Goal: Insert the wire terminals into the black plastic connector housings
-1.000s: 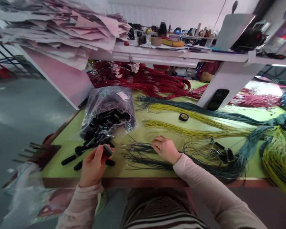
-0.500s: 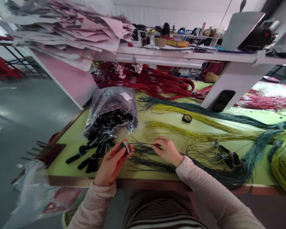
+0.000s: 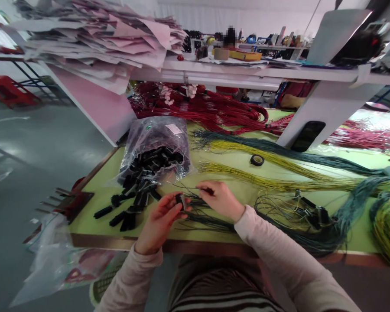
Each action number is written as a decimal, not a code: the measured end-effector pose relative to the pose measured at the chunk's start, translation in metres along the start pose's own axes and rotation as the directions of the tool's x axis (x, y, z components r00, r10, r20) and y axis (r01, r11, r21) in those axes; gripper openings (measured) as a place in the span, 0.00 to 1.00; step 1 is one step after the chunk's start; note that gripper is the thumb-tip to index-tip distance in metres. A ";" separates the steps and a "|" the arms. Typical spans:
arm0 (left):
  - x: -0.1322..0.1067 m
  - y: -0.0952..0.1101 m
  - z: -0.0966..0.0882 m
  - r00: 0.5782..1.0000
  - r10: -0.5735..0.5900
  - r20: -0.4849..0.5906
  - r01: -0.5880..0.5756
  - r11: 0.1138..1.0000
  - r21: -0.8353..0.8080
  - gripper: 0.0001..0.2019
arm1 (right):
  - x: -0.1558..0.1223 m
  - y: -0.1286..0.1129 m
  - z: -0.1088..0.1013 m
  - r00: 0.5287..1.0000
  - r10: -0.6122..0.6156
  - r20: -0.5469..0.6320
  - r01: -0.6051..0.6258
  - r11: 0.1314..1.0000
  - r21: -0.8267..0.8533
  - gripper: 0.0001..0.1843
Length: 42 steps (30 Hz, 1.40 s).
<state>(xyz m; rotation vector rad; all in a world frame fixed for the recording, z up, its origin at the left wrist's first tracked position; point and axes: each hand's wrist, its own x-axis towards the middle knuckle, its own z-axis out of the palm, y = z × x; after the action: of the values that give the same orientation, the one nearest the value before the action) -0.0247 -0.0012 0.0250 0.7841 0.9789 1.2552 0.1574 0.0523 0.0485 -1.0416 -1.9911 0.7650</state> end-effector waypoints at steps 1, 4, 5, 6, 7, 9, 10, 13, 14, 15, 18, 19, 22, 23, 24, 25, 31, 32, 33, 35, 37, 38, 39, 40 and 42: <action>0.001 -0.002 0.003 1.000 0.015 0.000 -0.015 1.000 0.017 0.16 | 0.008 -0.011 0.000 0.999 -0.027 0.045 0.025 0.999 0.033 0.10; 0.003 -0.007 0.010 0.998 0.062 -0.023 -0.062 0.998 0.000 0.15 | 0.022 -0.035 -0.005 0.989 -0.110 0.097 0.099 0.989 0.105 0.10; 0.004 -0.008 0.012 0.998 0.065 -0.019 -0.066 0.997 -0.031 0.15 | 0.023 -0.038 -0.008 0.988 -0.118 0.104 0.105 0.987 0.123 0.11; 0.004 -0.007 0.013 0.998 0.063 -0.005 -0.063 0.996 -0.068 0.15 | 0.022 -0.038 -0.010 0.987 -0.113 0.113 0.097 0.985 0.143 0.12; 0.005 -0.007 0.013 0.998 0.058 0.015 -0.057 0.993 -0.105 0.15 | 0.018 -0.036 -0.013 0.987 -0.097 0.127 0.075 0.983 0.166 0.14; 0.006 -0.007 0.015 0.998 0.048 0.044 -0.040 0.987 -0.157 0.12 | 0.008 -0.026 -0.015 0.987 -0.054 0.154 0.018 0.975 0.222 0.16; 0.007 -0.007 0.016 0.998 0.046 0.046 -0.038 0.984 -0.173 0.09 | 0.003 -0.020 -0.016 0.989 -0.030 0.146 -0.007 0.968 0.251 0.15; 0.013 -0.010 0.022 0.998 0.051 0.049 -0.040 0.980 -0.197 0.08 | -0.012 -0.004 -0.017 0.997 0.028 0.076 -0.051 0.950 0.307 0.12; 0.015 -0.011 0.025 0.997 0.051 0.057 -0.038 0.978 -0.204 0.11 | -0.015 -0.001 -0.018 0.997 0.045 0.055 -0.060 0.950 0.305 0.13; 0.018 -0.012 0.028 0.997 0.051 0.066 -0.035 0.976 -0.214 0.14 | -0.018 0.000 -0.019 0.997 0.059 0.040 -0.068 0.954 0.292 0.13; 0.028 -0.014 0.039 0.995 0.048 0.088 -0.026 0.972 -0.235 0.18 | -0.021 -0.002 -0.026 0.997 0.068 -0.024 -0.062 0.980 0.189 0.12; 0.031 -0.015 0.042 0.994 0.045 0.101 -0.020 0.972 -0.233 0.17 | -0.021 -0.003 -0.029 0.997 0.064 -0.052 -0.056 0.988 0.144 0.11; 0.040 -0.019 0.048 0.989 0.026 0.142 0.006 0.975 -0.221 0.18 | -0.022 -0.003 -0.035 0.995 0.057 -0.085 -0.053 0.997 0.051 0.11; 0.042 -0.021 0.049 0.988 0.021 0.154 0.014 0.975 -0.221 0.19 | -0.022 -0.002 -0.037 0.995 0.059 -0.079 -0.056 0.998 0.039 0.11; 0.044 -0.023 0.049 0.987 0.019 0.163 0.018 0.975 -0.223 0.19 | -0.022 0.000 -0.038 0.995 0.062 -0.075 -0.060 0.998 0.035 0.11; 0.045 -0.026 0.049 0.985 0.019 0.170 0.020 0.974 -0.226 0.20 | -0.023 0.003 -0.039 0.995 0.069 -0.075 -0.067 0.997 0.033 0.10; 0.047 -0.030 0.044 0.975 0.066 0.211 -0.015 0.972 -0.234 0.21 | -0.024 0.010 -0.040 0.986 0.152 -0.065 -0.153 0.988 -0.002 0.07; 0.047 -0.030 0.043 0.974 0.072 0.214 -0.020 0.971 -0.238 0.22 | -0.024 0.010 -0.039 0.988 0.144 -0.055 -0.144 0.990 -0.001 0.07; 0.047 -0.030 0.042 0.973 0.075 0.218 -0.021 0.971 -0.240 0.22 | -0.024 0.009 -0.039 0.991 0.125 -0.043 -0.125 0.992 -0.001 0.07; 0.048 -0.031 0.040 0.972 0.068 0.227 -0.013 0.972 -0.235 0.22 | -0.023 0.007 -0.037 0.997 0.074 -0.016 -0.074 0.997 -0.013 0.08; 0.049 -0.033 0.039 0.971 0.057 0.232 -0.004 0.974 -0.226 0.20 | -0.022 0.006 -0.035 0.999 0.032 0.007 -0.032 0.999 -0.044 0.09; 0.049 -0.034 0.038 0.972 0.053 0.230 -0.001 0.975 -0.221 0.19 | -0.022 0.006 -0.034 1.000 0.022 0.017 -0.021 0.998 -0.061 0.10; 0.049 -0.034 0.038 0.973 0.050 0.225 0.000 0.976 -0.218 0.18 | -0.022 0.006 -0.033 1.000 0.016 0.026 -0.014 0.997 -0.073 0.10; 0.049 -0.034 0.039 0.975 0.051 0.218 -0.002 0.976 -0.217 0.18 | -0.022 0.007 -0.032 0.999 0.013 0.033 -0.010 0.997 -0.080 0.11; 0.049 -0.034 0.040 0.977 0.053 0.206 -0.007 0.976 -0.215 0.17 | -0.022 0.007 -0.032 0.999 0.011 0.040 -0.008 0.997 -0.077 0.11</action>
<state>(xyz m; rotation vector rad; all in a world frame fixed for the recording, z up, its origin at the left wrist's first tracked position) 0.0272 0.0428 0.0026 0.7475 0.6510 1.2515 0.1954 0.0419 0.0525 -1.0889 -2.0656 0.7241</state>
